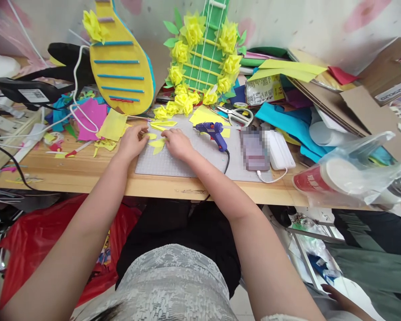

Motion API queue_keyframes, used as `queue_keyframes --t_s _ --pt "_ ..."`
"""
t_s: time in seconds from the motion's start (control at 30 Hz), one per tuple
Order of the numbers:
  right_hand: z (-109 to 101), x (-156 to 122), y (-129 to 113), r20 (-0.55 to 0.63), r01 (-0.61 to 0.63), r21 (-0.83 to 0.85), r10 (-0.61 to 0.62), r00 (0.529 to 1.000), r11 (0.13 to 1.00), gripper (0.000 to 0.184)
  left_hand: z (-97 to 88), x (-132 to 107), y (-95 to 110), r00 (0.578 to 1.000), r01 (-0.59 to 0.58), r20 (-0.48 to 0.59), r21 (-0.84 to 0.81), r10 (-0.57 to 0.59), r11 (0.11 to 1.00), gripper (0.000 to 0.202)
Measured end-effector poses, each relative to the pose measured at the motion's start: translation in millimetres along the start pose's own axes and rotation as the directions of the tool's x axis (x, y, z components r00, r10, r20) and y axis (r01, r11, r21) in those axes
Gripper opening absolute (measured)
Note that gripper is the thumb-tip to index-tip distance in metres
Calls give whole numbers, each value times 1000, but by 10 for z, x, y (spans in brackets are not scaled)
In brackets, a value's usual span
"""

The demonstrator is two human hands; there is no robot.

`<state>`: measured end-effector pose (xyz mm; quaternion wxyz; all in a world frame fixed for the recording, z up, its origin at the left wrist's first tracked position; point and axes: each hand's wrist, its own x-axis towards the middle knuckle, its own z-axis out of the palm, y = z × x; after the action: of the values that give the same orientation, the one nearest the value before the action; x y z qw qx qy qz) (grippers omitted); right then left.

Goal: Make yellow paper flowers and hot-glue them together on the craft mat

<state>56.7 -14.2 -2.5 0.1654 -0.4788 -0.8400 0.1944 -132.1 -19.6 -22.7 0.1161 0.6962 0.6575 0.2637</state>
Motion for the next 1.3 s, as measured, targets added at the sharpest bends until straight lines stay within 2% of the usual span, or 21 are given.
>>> queue_keyframes --t_s 0.1,0.3,0.5,0.6,0.77,0.93,1.13,1.3 --pt "34 129 20 7 10 -8 -10 1000 1000 34 -22 9 10 999 42 5 -38 -42 998 39" --pt "124 298 157 -24 -48 194 54 998 980 37 -72 36 50 978 206 68 -177 -197 962 38" --pt "184 238 231 -94 -6 301 36 995 954 30 -88 54 102 990 139 20 -170 -137 976 35" --pt "203 139 267 -139 29 360 23 990 932 26 -107 111 94 986 149 98 -119 -137 982 36" --pt "230 -11 362 -196 60 444 32 980 894 23 -151 209 62 960 209 193 -3 -205 978 39" --pt "247 -26 389 -167 -2 585 123 978 811 20 -200 206 126 949 226 208 77 -237 971 33" --pt "235 -41 351 -180 23 579 100 979 815 24 -235 188 195 928 266 242 99 -282 959 22" --pt "212 -54 326 -165 0 565 113 980 825 23 -253 224 199 944 214 226 140 -242 967 21"
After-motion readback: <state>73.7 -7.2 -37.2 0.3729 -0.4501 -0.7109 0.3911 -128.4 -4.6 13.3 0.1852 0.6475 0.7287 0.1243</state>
